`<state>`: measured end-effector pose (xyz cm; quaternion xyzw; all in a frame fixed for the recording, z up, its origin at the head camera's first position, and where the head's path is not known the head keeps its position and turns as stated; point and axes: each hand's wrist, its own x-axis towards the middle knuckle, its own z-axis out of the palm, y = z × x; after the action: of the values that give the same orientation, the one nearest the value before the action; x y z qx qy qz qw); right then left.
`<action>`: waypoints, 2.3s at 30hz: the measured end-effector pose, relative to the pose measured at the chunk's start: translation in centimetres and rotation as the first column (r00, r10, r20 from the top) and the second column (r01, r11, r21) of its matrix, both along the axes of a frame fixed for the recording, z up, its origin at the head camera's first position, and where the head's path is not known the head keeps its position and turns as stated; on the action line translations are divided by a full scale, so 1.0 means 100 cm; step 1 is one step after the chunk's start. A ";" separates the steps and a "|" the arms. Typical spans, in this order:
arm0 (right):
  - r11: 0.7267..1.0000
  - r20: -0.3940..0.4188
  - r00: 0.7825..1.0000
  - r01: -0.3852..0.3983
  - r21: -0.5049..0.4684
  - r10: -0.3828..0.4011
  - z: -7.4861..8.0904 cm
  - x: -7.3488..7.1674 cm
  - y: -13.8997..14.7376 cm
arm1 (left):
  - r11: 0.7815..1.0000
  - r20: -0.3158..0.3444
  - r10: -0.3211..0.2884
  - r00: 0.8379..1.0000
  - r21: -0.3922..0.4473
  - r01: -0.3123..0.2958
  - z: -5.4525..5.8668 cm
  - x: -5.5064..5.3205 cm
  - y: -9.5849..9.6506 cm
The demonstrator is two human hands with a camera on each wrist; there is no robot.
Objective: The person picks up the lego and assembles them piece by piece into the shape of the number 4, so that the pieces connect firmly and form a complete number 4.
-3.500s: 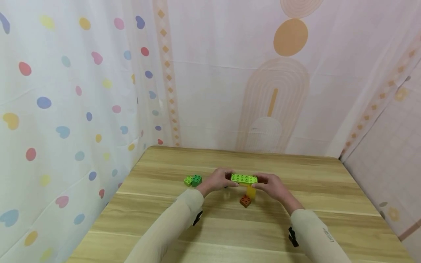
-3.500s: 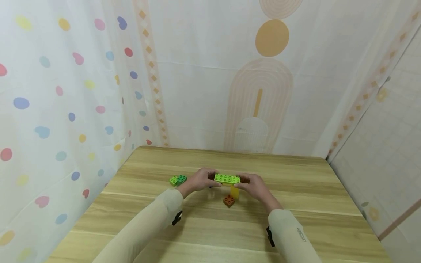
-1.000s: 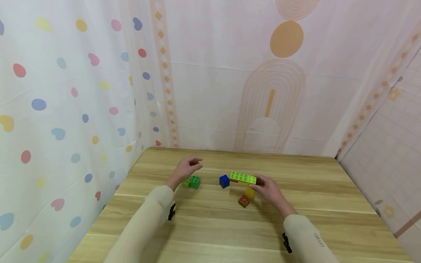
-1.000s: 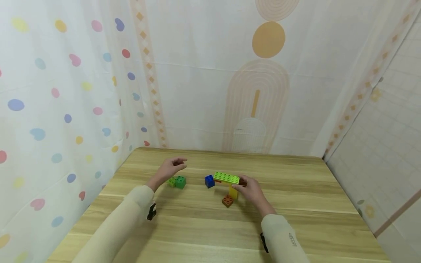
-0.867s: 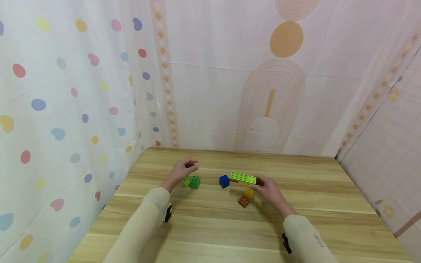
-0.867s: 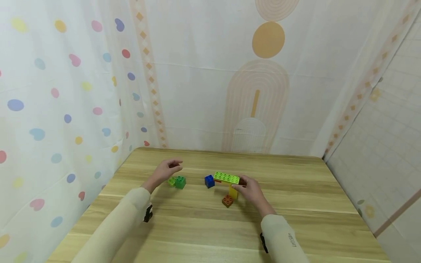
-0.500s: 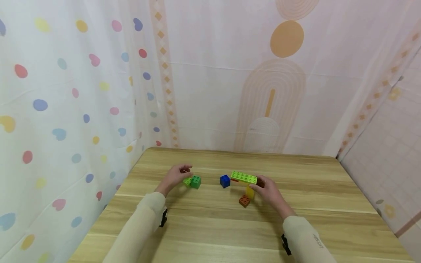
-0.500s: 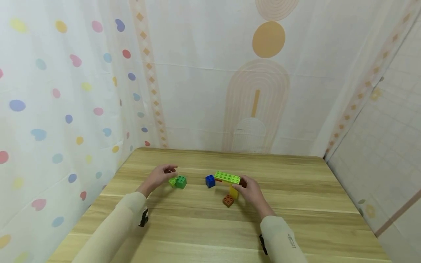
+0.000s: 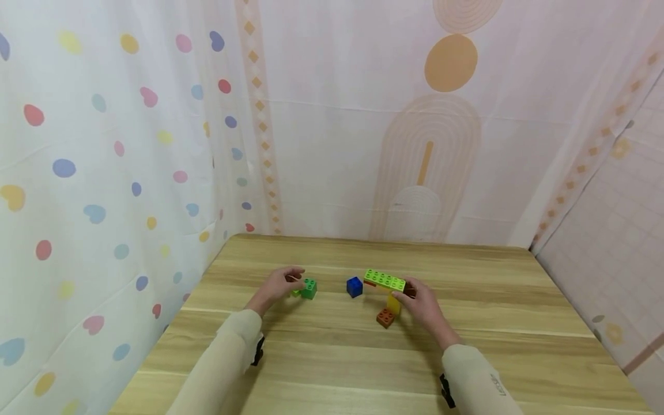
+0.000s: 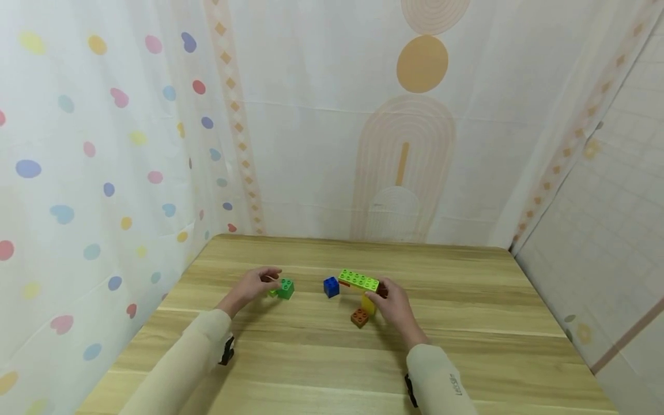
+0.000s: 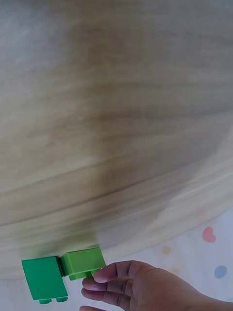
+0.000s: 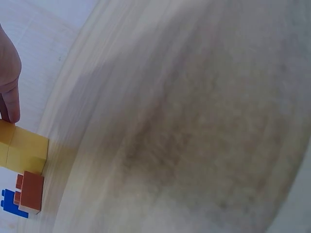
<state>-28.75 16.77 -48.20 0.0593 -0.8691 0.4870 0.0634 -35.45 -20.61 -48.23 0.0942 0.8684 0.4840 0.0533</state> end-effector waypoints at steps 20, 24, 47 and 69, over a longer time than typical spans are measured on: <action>0.989 -0.013 0.997 0.071 -0.131 -0.073 -0.004 0.005 -0.012 | 0.998 -0.010 -0.035 0.999 -0.058 0.034 -0.004 0.003 0.009; 0.987 -0.016 0.996 0.081 -0.139 -0.084 -0.005 0.006 -0.013 | 0.997 -0.026 -0.031 0.999 -0.076 0.028 -0.004 0.004 0.013; 0.984 -0.012 0.992 0.121 -0.127 -0.124 -0.011 0.007 -0.014 | 0.995 -0.041 0.083 0.996 -0.053 -0.085 -0.004 0.005 0.017; 0.979 0.035 0.992 0.128 -0.158 -0.124 -0.010 0.008 -0.015 | 0.997 -0.033 0.067 0.997 0.040 -0.066 0.008 0.001 0.024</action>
<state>-27.99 15.31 -49.23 -0.0073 -0.8298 0.5511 0.0876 -35.36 -18.16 -47.38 0.0746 0.8622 0.5007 0.0202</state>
